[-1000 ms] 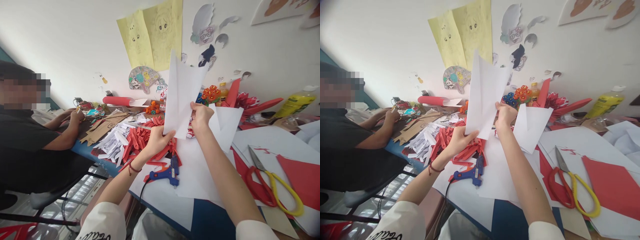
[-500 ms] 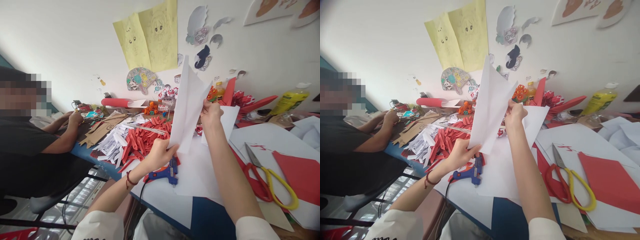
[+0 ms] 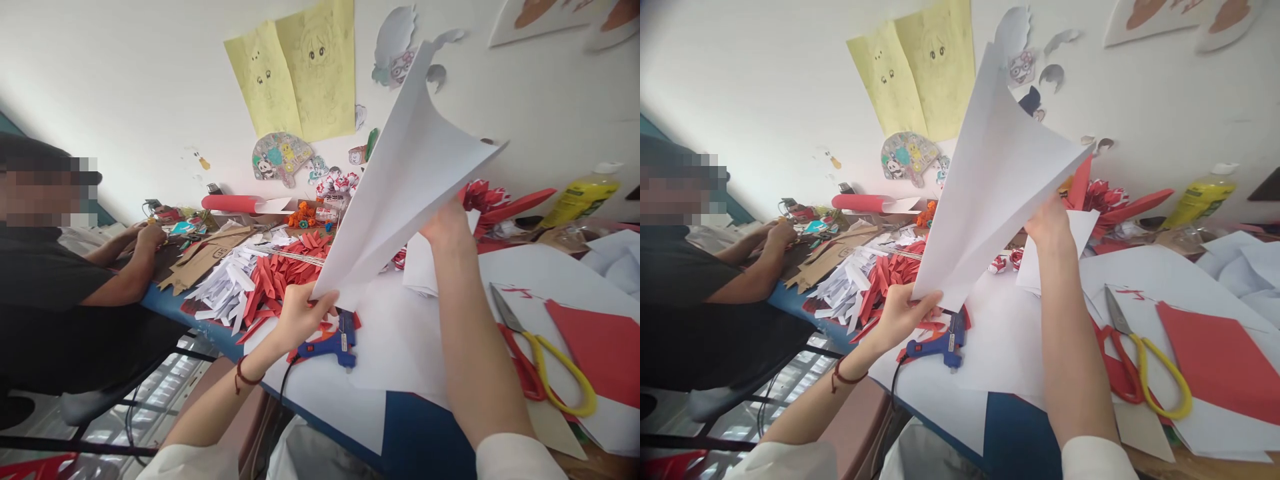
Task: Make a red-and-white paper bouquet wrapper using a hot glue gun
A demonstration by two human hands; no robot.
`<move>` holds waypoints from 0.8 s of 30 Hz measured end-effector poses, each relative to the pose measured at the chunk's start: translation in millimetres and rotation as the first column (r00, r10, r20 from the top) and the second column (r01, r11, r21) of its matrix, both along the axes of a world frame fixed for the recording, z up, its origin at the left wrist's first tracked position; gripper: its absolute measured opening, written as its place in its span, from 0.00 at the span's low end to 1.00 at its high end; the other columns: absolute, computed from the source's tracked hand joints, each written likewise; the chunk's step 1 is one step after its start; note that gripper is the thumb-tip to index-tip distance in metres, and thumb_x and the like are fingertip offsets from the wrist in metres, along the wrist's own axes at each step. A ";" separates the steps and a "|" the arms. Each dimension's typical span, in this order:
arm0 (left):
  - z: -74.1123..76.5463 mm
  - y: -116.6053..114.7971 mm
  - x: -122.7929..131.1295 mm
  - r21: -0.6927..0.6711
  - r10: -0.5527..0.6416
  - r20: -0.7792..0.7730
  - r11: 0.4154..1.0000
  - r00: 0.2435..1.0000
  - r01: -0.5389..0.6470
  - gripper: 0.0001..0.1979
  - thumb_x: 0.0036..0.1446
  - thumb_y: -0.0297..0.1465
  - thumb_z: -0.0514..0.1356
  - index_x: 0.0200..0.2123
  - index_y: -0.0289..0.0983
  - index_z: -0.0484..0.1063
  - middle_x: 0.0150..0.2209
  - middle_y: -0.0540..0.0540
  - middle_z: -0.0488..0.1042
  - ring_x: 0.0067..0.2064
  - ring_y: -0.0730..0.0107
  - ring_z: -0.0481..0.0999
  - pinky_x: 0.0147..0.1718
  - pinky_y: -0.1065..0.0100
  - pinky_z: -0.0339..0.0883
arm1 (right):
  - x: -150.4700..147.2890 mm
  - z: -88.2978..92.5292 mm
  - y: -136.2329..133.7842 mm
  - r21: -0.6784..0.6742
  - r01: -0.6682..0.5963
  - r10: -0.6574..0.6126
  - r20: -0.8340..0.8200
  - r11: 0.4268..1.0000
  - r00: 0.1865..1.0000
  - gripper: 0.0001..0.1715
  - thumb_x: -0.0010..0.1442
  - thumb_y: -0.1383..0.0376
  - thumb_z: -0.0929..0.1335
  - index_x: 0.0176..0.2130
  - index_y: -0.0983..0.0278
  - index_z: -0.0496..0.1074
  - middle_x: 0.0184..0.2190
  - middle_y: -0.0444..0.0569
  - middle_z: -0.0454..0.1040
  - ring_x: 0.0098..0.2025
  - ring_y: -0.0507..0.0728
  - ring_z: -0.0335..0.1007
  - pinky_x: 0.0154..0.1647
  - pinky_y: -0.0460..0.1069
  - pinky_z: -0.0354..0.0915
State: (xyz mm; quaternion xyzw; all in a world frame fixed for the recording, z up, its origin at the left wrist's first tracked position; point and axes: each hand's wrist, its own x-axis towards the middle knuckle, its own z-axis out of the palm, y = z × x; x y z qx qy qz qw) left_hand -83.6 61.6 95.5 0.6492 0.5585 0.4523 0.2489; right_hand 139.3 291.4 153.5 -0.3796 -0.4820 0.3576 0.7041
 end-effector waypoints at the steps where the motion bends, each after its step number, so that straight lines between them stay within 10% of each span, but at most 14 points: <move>1: 2.8 2.2 -1.0 0.007 0.008 0.027 1.000 1.000 -0.008 0.18 0.62 0.39 0.62 0.21 0.36 0.73 0.21 0.48 0.77 0.21 0.72 0.73 0.23 0.72 0.66 | -5.5 2.6 -7.3 -0.005 -0.092 0.092 0.021 0.996 0.996 0.15 0.68 0.62 0.65 0.30 0.62 0.73 0.31 0.54 0.80 0.39 0.56 0.77 0.40 0.51 0.71; 5: 12.7 8.5 -4.3 -0.015 0.026 0.141 1.000 0.990 -0.024 0.20 0.59 0.41 0.65 0.19 0.36 0.73 0.18 0.48 0.75 0.19 0.74 0.69 0.20 0.72 0.63 | -22.7 5.5 -32.7 -0.022 -0.549 0.546 -0.079 0.835 0.834 0.15 0.66 0.53 0.68 0.40 0.61 0.76 0.35 0.51 0.81 0.41 0.56 0.76 0.40 0.50 0.71; 10: 19.1 12.1 -9.7 -0.032 0.051 0.252 0.999 0.966 -0.044 0.20 0.56 0.42 0.67 0.19 0.35 0.76 0.19 0.45 0.77 0.18 0.73 0.69 0.17 0.72 0.62 | -23.4 1.2 -41.9 -0.005 -0.743 0.740 -0.088 0.670 0.667 0.37 0.50 0.33 0.70 0.34 0.62 0.78 0.34 0.52 0.82 0.42 0.60 0.79 0.38 0.54 0.73; 14: 21.5 15.3 -13.2 -0.011 0.076 0.259 0.997 0.963 -0.076 0.19 0.56 0.42 0.67 0.20 0.35 0.77 0.18 0.45 0.76 0.18 0.74 0.68 0.15 0.74 0.60 | -25.1 0.8 -42.8 -0.133 -0.847 0.856 0.134 0.515 0.499 0.32 0.32 0.48 0.84 0.32 0.65 0.80 0.33 0.52 0.83 0.38 0.63 0.81 0.41 0.57 0.76; 24: 17.9 12.1 -11.4 -0.021 0.032 0.135 0.999 0.990 -0.030 0.22 0.59 0.42 0.64 0.18 0.35 0.76 0.15 0.48 0.72 0.17 0.75 0.67 0.16 0.73 0.58 | -38.5 -4.8 -34.9 -0.123 -0.665 0.675 0.068 0.737 0.735 0.27 0.36 0.49 0.84 0.27 0.66 0.81 0.26 0.53 0.81 0.27 0.63 0.80 0.29 0.54 0.78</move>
